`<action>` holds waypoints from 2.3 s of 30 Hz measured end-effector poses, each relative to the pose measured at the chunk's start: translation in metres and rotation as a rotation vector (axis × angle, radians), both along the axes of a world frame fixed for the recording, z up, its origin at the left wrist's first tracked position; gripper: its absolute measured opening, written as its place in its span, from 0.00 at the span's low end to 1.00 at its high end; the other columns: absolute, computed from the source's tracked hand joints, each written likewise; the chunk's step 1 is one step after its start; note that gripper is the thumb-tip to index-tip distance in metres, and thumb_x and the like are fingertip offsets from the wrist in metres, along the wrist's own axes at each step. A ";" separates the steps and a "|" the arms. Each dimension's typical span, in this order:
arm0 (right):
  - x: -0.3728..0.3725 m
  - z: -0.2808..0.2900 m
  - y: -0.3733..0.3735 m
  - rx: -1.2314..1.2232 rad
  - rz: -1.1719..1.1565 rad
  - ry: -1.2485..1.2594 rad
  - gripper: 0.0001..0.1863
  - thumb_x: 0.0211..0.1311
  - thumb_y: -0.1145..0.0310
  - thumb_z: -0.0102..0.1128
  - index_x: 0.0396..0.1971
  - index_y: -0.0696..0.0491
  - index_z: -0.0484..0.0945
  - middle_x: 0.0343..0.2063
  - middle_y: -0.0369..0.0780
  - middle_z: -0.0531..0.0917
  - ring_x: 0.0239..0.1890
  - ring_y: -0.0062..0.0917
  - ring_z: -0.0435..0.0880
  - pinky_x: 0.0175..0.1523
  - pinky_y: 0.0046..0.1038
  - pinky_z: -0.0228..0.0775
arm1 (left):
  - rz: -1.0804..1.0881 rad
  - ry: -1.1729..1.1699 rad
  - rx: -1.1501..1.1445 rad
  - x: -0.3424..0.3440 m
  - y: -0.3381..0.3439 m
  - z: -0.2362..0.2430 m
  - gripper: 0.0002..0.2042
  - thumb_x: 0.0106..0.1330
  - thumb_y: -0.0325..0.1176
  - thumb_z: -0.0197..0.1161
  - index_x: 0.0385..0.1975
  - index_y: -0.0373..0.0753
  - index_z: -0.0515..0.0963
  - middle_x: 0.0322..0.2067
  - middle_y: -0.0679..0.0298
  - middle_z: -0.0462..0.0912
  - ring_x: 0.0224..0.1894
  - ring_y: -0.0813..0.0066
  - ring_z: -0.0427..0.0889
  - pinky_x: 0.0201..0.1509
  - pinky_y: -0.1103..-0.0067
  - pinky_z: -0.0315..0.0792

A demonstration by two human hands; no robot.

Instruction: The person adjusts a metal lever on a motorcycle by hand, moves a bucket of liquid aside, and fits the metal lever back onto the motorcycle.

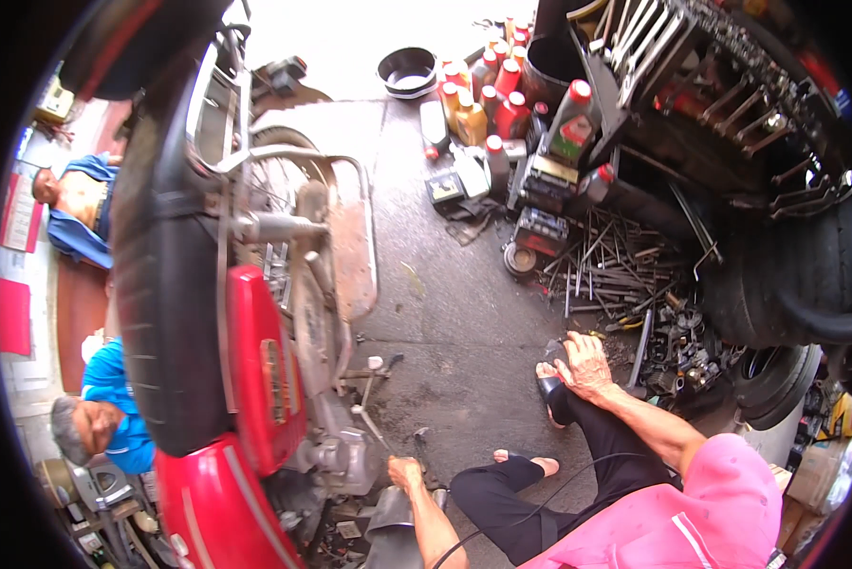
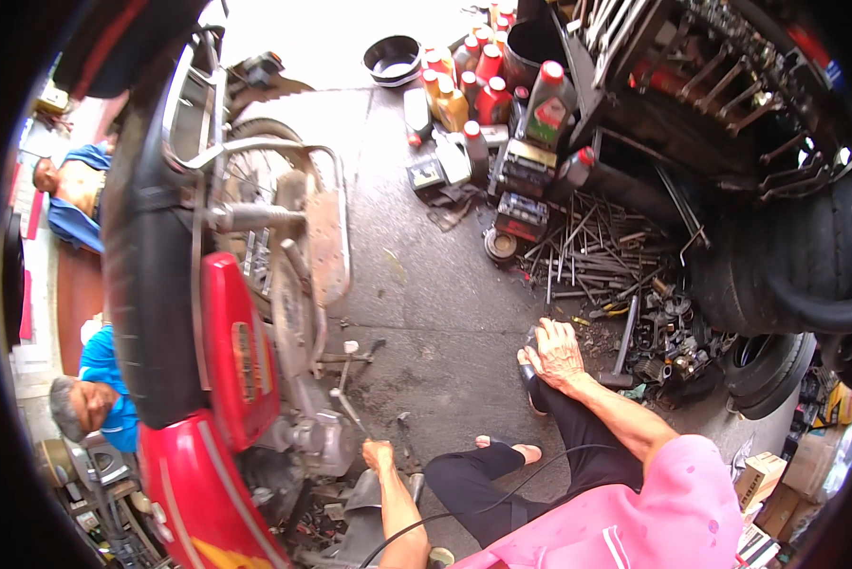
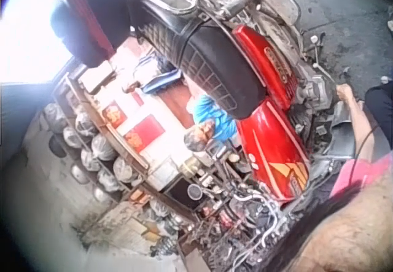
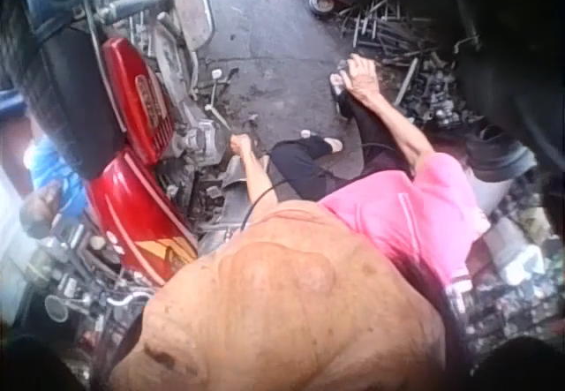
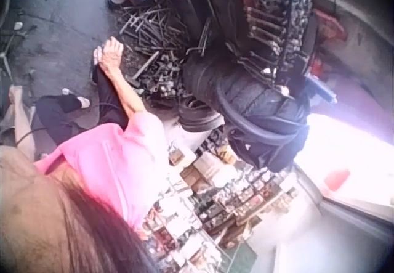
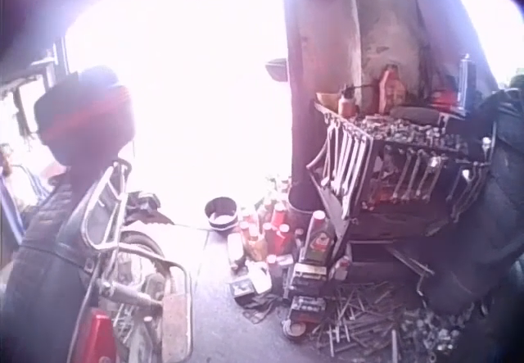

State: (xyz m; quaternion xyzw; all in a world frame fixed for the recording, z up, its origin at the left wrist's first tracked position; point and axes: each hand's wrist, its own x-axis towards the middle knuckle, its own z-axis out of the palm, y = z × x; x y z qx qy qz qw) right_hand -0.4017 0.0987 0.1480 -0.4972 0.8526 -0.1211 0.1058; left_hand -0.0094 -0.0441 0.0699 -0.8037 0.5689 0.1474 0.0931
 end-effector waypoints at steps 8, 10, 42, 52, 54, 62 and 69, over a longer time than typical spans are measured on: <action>-0.012 0.107 0.084 0.271 -0.395 -0.188 0.23 0.50 0.63 0.55 0.45 0.61 0.67 0.53 0.51 0.64 0.53 0.44 0.66 0.56 0.41 0.58 | -0.086 0.707 0.324 -0.088 -0.006 0.193 0.18 0.56 0.34 0.59 0.45 0.33 0.73 0.38 0.50 0.80 0.42 0.60 0.79 0.47 0.71 0.70; -0.024 0.148 0.095 0.334 -0.536 -0.260 0.23 0.50 0.63 0.53 0.45 0.61 0.66 0.53 0.51 0.63 0.50 0.44 0.69 0.53 0.41 0.62 | -0.103 0.657 0.328 -0.100 -0.005 0.237 0.20 0.56 0.34 0.59 0.47 0.33 0.71 0.37 0.50 0.80 0.42 0.60 0.79 0.47 0.71 0.70; -0.584 0.639 -0.395 -0.416 0.002 0.985 0.19 0.43 0.62 0.61 0.37 0.57 0.75 0.44 0.47 0.74 0.49 0.38 0.70 0.54 0.37 0.62 | -0.720 0.837 -0.046 -0.453 -0.336 0.492 0.18 0.59 0.32 0.56 0.48 0.31 0.69 0.40 0.47 0.77 0.37 0.59 0.80 0.43 0.72 0.71; -0.760 0.686 -0.516 -0.321 0.236 1.182 0.08 0.46 0.64 0.52 0.24 0.48 0.78 0.29 0.39 0.77 0.37 0.31 0.75 0.42 0.34 0.69 | -0.874 0.829 -0.006 -0.585 -0.447 0.521 0.14 0.58 0.31 0.58 0.42 0.32 0.73 0.34 0.51 0.79 0.32 0.65 0.80 0.36 0.76 0.72; -0.794 0.680 -0.521 -0.273 0.254 1.270 0.08 0.48 0.63 0.50 0.24 0.46 0.78 0.27 0.37 0.77 0.35 0.30 0.76 0.40 0.34 0.70 | -1.008 0.853 -0.074 -0.631 -0.487 0.519 0.13 0.58 0.32 0.59 0.41 0.32 0.74 0.33 0.52 0.78 0.30 0.65 0.79 0.35 0.75 0.72; -0.819 0.650 -0.560 -0.088 -0.170 1.528 0.14 0.55 0.53 0.55 0.27 0.49 0.75 0.28 0.32 0.79 0.29 0.24 0.79 0.30 0.21 0.70 | -0.978 0.929 -0.100 -0.784 -0.671 0.514 0.14 0.58 0.31 0.58 0.42 0.32 0.73 0.35 0.51 0.77 0.34 0.57 0.79 0.39 0.71 0.71; -0.825 0.659 -0.525 -0.017 -0.109 1.379 0.09 0.53 0.61 0.59 0.24 0.52 0.75 0.30 0.33 0.80 0.33 0.23 0.80 0.35 0.19 0.71 | -1.027 0.610 -0.017 -0.834 -0.771 0.483 0.17 0.58 0.35 0.57 0.44 0.33 0.72 0.37 0.48 0.77 0.39 0.52 0.77 0.43 0.66 0.69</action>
